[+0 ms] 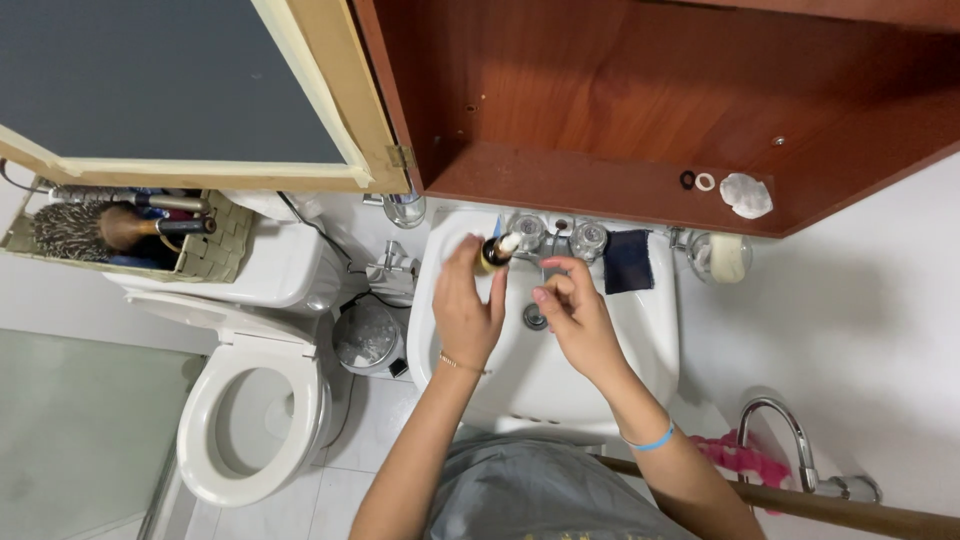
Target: The person holds a blue cloth, opens a pouch of liquid detergent, and wets the cloth under the sink faucet. They then arrange a bar of soap, a tube, toothpaste, and toothbrushes on the open cabinet shelf, place a pink scrunchie on the shelf, and wipe the faucet area with the cloth.
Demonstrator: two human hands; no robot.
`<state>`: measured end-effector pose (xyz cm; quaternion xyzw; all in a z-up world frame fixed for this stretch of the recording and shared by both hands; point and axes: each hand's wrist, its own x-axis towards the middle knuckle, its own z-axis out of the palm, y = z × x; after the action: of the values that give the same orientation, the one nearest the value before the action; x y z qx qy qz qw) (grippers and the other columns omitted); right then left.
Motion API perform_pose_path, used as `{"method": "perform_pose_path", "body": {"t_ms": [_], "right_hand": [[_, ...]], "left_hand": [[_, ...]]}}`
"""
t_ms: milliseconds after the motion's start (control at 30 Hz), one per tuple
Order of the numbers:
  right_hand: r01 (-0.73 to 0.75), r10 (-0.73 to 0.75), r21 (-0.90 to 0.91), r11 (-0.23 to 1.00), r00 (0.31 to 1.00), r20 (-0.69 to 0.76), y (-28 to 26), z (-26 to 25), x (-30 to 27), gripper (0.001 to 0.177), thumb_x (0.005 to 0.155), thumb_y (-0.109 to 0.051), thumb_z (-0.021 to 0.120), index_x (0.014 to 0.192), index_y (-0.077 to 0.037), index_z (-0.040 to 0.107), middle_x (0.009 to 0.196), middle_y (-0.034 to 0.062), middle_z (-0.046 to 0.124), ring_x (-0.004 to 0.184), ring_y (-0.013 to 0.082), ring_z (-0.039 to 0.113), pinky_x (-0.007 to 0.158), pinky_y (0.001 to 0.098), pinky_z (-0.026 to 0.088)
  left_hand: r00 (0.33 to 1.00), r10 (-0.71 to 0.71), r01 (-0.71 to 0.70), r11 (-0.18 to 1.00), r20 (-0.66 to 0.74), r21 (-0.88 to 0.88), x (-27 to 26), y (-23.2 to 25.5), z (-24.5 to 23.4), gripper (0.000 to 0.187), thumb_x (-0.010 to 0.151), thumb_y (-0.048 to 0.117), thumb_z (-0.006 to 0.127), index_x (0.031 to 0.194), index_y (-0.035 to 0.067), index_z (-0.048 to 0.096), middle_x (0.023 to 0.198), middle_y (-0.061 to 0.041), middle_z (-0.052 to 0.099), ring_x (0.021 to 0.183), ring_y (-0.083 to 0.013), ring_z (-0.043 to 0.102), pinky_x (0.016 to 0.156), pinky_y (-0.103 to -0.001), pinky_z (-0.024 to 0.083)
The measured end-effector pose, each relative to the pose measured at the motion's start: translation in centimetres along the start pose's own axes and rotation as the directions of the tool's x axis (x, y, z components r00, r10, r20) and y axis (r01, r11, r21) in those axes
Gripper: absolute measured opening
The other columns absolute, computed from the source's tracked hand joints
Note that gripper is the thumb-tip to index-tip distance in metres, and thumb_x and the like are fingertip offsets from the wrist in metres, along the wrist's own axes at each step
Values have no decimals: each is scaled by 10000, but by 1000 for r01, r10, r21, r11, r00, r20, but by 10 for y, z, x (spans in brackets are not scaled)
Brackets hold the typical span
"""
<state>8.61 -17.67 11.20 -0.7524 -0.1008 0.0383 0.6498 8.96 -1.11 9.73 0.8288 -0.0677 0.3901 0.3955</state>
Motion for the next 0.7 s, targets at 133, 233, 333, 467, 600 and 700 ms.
{"method": "perform_pose_path", "body": {"t_ms": [133,233,333,467,600,700], "right_hand": [[-45,46,-12,999,999,25,8,-2,1,281,1003,-158,637,1244,-67,527,763,-15,578,634,61,495,565,227,433],[-59,59,-19,998,997,47,22,-8,4,223,997,-147,654,1190,-62,582,749,-16,558,640,61,490,566,228,434],[-74,75,-14,997,997,28,29,-17,11,174,978,-132,657,1131,-58,621,756,-27,582,645,55,503,569,224,437],[-84,84,10,996,996,-42,39,-31,21,109,981,-127,658,1053,-46,651,752,-36,592,656,47,505,575,219,433],[-89,90,11,996,992,-88,44,-42,25,97,987,-136,652,1023,-45,655,734,-33,581,653,47,508,572,219,431],[-119,121,29,993,986,-112,50,-49,27,104,994,-142,646,1011,-40,658,731,-28,578,653,50,509,572,222,434]], "left_hand": [[997,-12,20,994,-73,105,45,-6,18,479,889,169,776,1297,-5,595,1090,-218,599,1028,-380,567,905,-451,469],[993,-28,28,1000,-111,-2,66,-21,33,432,974,183,748,1331,9,578,1075,-159,635,1021,-341,560,918,-433,476],[992,-85,83,996,-97,-22,81,-32,42,431,963,202,745,1318,14,589,1048,-159,640,993,-328,591,877,-419,491],[990,-128,129,992,-54,13,97,-36,48,412,966,227,739,1305,35,604,1027,-167,656,957,-342,622,837,-433,513],[990,-130,134,987,-48,85,104,-45,55,421,965,237,737,1320,49,611,1014,-173,672,949,-354,626,825,-449,525],[991,-123,128,984,-49,121,104,-54,60,432,963,230,727,1332,39,610,1052,-175,685,993,-361,630,861,-450,525]]}}
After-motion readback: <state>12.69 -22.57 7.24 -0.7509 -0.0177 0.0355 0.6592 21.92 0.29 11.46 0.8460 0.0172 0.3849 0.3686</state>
